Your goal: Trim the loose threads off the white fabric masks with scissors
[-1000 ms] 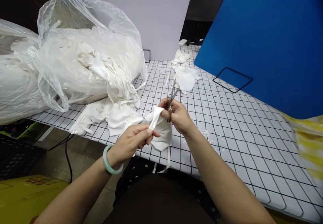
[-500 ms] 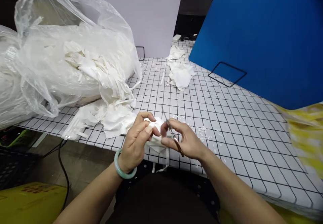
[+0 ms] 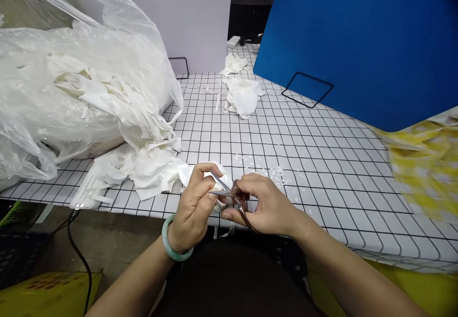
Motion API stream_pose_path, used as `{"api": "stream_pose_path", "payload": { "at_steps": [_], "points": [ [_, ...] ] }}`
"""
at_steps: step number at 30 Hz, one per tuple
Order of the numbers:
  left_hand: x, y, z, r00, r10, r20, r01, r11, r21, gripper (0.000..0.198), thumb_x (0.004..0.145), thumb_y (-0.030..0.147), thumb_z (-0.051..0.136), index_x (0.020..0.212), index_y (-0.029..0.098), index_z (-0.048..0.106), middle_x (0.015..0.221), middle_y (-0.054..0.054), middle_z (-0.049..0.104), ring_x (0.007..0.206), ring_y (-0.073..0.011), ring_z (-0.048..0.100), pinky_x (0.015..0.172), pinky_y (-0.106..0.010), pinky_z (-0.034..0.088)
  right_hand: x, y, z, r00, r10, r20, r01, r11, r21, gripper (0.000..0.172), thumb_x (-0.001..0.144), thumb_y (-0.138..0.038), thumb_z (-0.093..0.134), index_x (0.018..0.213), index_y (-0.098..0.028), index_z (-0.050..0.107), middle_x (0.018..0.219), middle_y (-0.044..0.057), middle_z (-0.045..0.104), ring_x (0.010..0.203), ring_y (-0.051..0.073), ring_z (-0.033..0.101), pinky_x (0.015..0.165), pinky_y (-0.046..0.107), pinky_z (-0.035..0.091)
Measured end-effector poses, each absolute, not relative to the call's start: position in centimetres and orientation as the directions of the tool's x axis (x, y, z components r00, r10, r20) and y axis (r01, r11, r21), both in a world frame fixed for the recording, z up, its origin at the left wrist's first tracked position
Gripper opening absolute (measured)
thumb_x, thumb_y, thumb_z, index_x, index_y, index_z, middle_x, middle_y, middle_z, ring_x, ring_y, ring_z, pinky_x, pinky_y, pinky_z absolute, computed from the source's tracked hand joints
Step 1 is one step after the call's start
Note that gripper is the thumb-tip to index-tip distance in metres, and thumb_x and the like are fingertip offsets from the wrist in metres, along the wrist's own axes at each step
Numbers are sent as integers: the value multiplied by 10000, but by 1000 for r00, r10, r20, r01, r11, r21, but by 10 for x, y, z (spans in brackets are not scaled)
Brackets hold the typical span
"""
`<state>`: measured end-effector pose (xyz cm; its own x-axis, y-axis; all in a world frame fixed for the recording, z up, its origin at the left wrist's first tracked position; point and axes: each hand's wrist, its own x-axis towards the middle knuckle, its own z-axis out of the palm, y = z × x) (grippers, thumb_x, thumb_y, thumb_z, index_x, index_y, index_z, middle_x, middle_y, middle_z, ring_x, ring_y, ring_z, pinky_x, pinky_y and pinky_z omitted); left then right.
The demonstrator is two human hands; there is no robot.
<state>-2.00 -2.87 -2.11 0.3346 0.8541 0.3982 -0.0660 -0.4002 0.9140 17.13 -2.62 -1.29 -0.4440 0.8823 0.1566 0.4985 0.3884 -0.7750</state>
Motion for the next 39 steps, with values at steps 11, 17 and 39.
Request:
{"api": "stream_pose_path", "payload": {
  "at_steps": [11,17,39],
  "points": [
    [-18,-28,-20,356,826,437,-14,-463,886,293,1032,224,413,834,195,627,901,-84,567,1135,-229,455,912,-327,471,172,-27,-14,-447,882,147,489,379,-786,471,809,-585,715,619,-183,559,551,-28,553,535,105,481,611,273,403],
    [-16,-28,-22,369,808,458,-20,-486,874,297,1035,220,409,838,193,629,887,-79,549,1123,-225,460,918,-327,474,173,-29,-15,-433,892,130,469,346,-813,515,806,-583,726,581,-185,488,537,-44,513,509,87,454,589,257,395],
    [34,-14,-35,612,695,378,-26,-460,887,334,1041,250,386,810,179,616,886,-95,559,1088,-249,496,892,-371,485,216,-72,-46,-72,997,33,603,70,-795,627,832,-680,637,537,-203,354,496,-40,417,474,88,349,461,234,290]
  ]
}}
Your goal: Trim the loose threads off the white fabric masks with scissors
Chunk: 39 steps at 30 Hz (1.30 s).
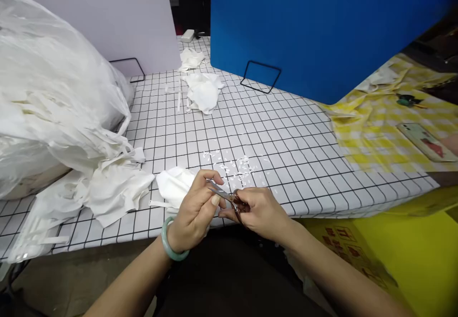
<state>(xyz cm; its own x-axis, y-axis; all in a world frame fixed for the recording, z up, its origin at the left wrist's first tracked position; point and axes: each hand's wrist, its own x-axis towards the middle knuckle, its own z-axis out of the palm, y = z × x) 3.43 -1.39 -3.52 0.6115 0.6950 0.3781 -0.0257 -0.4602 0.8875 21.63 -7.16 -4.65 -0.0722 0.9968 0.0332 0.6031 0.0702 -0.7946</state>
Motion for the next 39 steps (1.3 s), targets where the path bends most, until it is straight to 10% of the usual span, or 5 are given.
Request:
{"api": "stream_pose_path", "payload": {
  "at_steps": [13,18,25,32,39],
  "points": [
    [-53,4,19,372,873,315,-63,-315,947,363,961,353,540,643,180,562,978,-84,563,775,-181,543,692,-329,530,283,-61,-44,183,983,24,839,-143,-525,486,720,-700,714,861,-237,678,891,103,707,856,333,662,649,417,512],
    [-104,-1,3,175,933,314,584,-356,730,270,983,295,501,786,184,648,1154,-83,602,1102,-241,576,971,-393,480,227,-44,-65,67,997,30,609,-17,-793,320,858,-549,666,827,-232,640,844,64,698,750,245,647,665,387,529],
    [-83,-24,-64,407,914,8,684,-310,661,455,808,193,654,1255,222,580,1096,-78,620,867,-211,624,752,-355,553,131,-30,-83,-243,969,-51,422,58,-905,179,764,-177,670,744,-217,497,770,8,603,694,172,567,634,302,490],
    [-27,61,11,357,889,287,443,-431,786,76,821,115,561,783,167,601,702,21,553,626,-124,485,565,-248,389,153,49,-11,-81,991,107,65,113,-992,238,791,-348,676,789,-222,474,751,-14,565,670,141,546,592,269,490],
    [62,205,77,181,810,559,349,-584,733,135,893,55,575,990,131,632,977,-69,607,776,-138,551,750,-318,494,213,200,85,265,839,475,494,305,-814,182,848,-237,656,774,-225,491,800,16,600,736,161,555,666,305,449]
  ]
}}
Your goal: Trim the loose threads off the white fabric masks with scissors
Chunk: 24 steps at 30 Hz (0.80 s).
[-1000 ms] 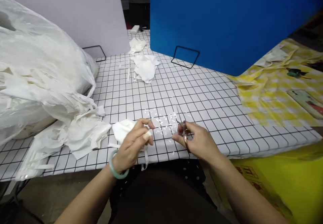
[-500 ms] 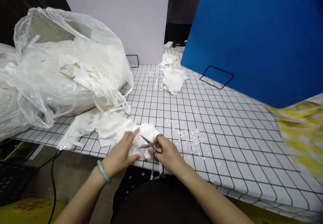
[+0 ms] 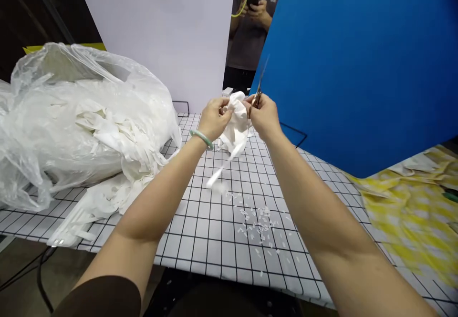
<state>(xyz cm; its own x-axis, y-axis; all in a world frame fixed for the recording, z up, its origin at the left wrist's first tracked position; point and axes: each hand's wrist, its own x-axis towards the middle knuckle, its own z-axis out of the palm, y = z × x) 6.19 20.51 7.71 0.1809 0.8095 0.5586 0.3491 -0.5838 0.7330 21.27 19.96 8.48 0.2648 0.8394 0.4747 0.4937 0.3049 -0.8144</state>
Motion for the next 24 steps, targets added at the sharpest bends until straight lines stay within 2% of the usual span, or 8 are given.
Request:
{"api": "stream_pose_path", "payload": {
  "at_steps": [3,5,6,9,11,15,18,24],
  "points": [
    [52,175,25,252,828,502,464,-558,688,203,882,82,607,1078,131,627,1058,-98,612,851,-171,593,794,-354,536,228,200,57,217,902,374,759,85,-646,338,817,-375,729,656,-225,472,698,27,600,688,190,547,629,331,399],
    [33,125,-19,316,824,470,504,-565,653,184,825,87,669,990,166,652,943,-50,635,861,-185,612,826,-365,548,226,177,23,182,952,245,821,-10,-571,425,772,-500,755,598,-226,480,603,24,580,625,199,535,590,336,372],
    [21,97,-38,329,827,455,531,-561,635,168,803,90,684,942,179,654,912,-38,639,874,-196,618,834,-374,552,220,162,6,148,973,177,816,-19,-577,435,745,-537,767,595,-226,502,581,23,585,605,201,537,575,334,370],
    [-19,32,-76,212,870,445,664,-463,588,165,833,61,604,943,177,643,1049,-104,631,1030,-278,580,903,-486,513,185,116,-43,-36,999,36,673,51,-738,348,723,-501,783,727,-221,575,698,26,661,652,202,594,596,327,436],
    [-51,11,-85,82,875,477,765,-362,533,195,853,41,546,974,171,626,1108,-136,598,1096,-313,535,940,-532,469,150,93,-67,-191,982,2,499,99,-861,284,742,-393,766,851,-222,567,831,28,688,754,199,631,694,340,498],
    [-108,2,-84,-82,846,528,879,-188,438,219,839,8,479,926,186,572,1010,-107,582,1034,-291,549,917,-460,467,79,73,-93,-367,929,54,352,192,-916,272,701,-169,719,900,-234,545,991,30,683,969,203,614,890,363,492],
    [-128,-3,-83,-91,859,503,877,-170,449,208,845,16,459,908,194,546,944,-83,584,953,-265,572,856,-410,484,57,69,-94,-390,919,59,328,198,-924,235,678,-111,665,835,-231,538,895,25,655,948,211,599,862,353,490],
    [-119,-20,-83,-42,857,514,852,-238,467,175,894,60,484,992,170,578,996,-95,608,1005,-258,578,897,-403,495,126,29,-67,-280,960,20,233,89,-968,193,764,-222,627,881,-242,476,920,22,601,888,189,590,788,317,492]
  ]
}}
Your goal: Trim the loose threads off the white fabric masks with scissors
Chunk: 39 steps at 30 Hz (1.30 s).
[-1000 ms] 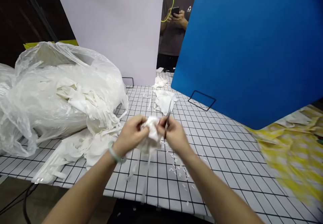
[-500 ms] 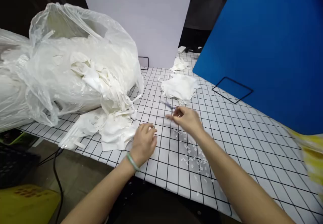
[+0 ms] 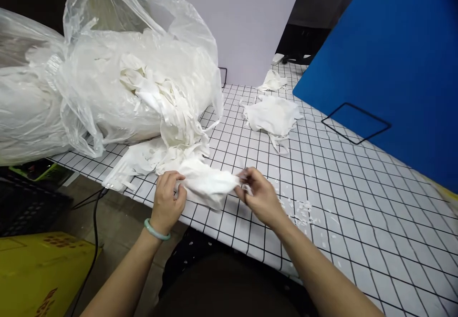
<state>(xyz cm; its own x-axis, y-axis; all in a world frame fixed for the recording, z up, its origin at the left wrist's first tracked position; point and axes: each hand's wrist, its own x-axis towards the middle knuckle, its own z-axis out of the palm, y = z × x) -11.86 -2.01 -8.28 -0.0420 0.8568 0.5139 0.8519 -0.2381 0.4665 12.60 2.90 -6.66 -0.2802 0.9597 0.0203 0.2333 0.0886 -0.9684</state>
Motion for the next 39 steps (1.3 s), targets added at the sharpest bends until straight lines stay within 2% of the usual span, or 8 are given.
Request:
{"api": "stream_pose_path", "payload": {
  "at_steps": [6,12,15,19,27,32,35,39],
  "points": [
    [-101,25,-74,171,801,573,847,-416,330,317,837,-60,430,996,141,618,1038,-132,617,1023,-266,568,882,-419,516,182,-48,-81,-284,914,-291,271,-215,-938,187,777,-211,683,847,-236,512,840,-10,562,787,153,568,703,254,488],
    [-91,71,-53,575,775,263,746,-629,221,456,728,-95,494,1031,191,681,1207,-86,659,1135,-258,583,973,-444,490,183,-61,-100,42,977,-208,167,-212,-963,272,808,-398,740,915,-242,544,1008,54,639,964,208,623,877,349,515],
    [-73,66,-45,555,828,82,816,-561,138,329,826,-34,483,1001,151,691,1144,-129,670,1101,-308,580,995,-558,423,182,-51,-94,177,971,-163,99,-183,-978,346,797,-465,762,913,-247,519,1038,67,653,1017,230,614,935,411,497],
    [-40,60,-48,539,842,30,835,-539,114,335,864,-54,394,889,104,688,1063,-192,660,1149,-372,538,1056,-666,277,174,-41,-89,163,972,-169,11,-174,-985,416,751,-482,808,902,-250,497,998,48,649,959,221,616,898,420,504],
    [-19,100,-41,640,764,-88,734,-573,364,139,782,27,559,739,154,595,815,-68,661,817,-224,610,808,-380,471,144,-19,-92,119,980,-161,32,-166,-986,494,666,-447,859,970,-252,523,1071,60,681,972,230,605,915,436,488],
    [-35,95,5,563,826,-19,710,-471,524,76,875,121,488,886,171,544,741,8,593,652,-131,528,612,-243,431,127,13,-85,91,992,-87,-94,-78,-993,381,678,-377,837,867,-234,537,942,36,681,873,212,635,872,410,505],
    [-49,79,30,498,863,-82,644,-305,702,52,878,209,548,852,165,547,714,12,559,622,-115,492,553,-224,399,125,26,-72,113,993,-24,-163,-5,-987,330,747,-395,768,855,-247,493,884,6,647,812,179,620,828,373,520],
    [-64,59,40,472,843,-259,385,68,921,176,855,312,634,839,155,554,639,40,492,537,-76,406,485,-193,310,122,25,-59,28,991,132,-165,135,-977,348,748,-326,790,907,-260,487,1041,20,654,1000,192,618,920,368,501]
  ]
}}
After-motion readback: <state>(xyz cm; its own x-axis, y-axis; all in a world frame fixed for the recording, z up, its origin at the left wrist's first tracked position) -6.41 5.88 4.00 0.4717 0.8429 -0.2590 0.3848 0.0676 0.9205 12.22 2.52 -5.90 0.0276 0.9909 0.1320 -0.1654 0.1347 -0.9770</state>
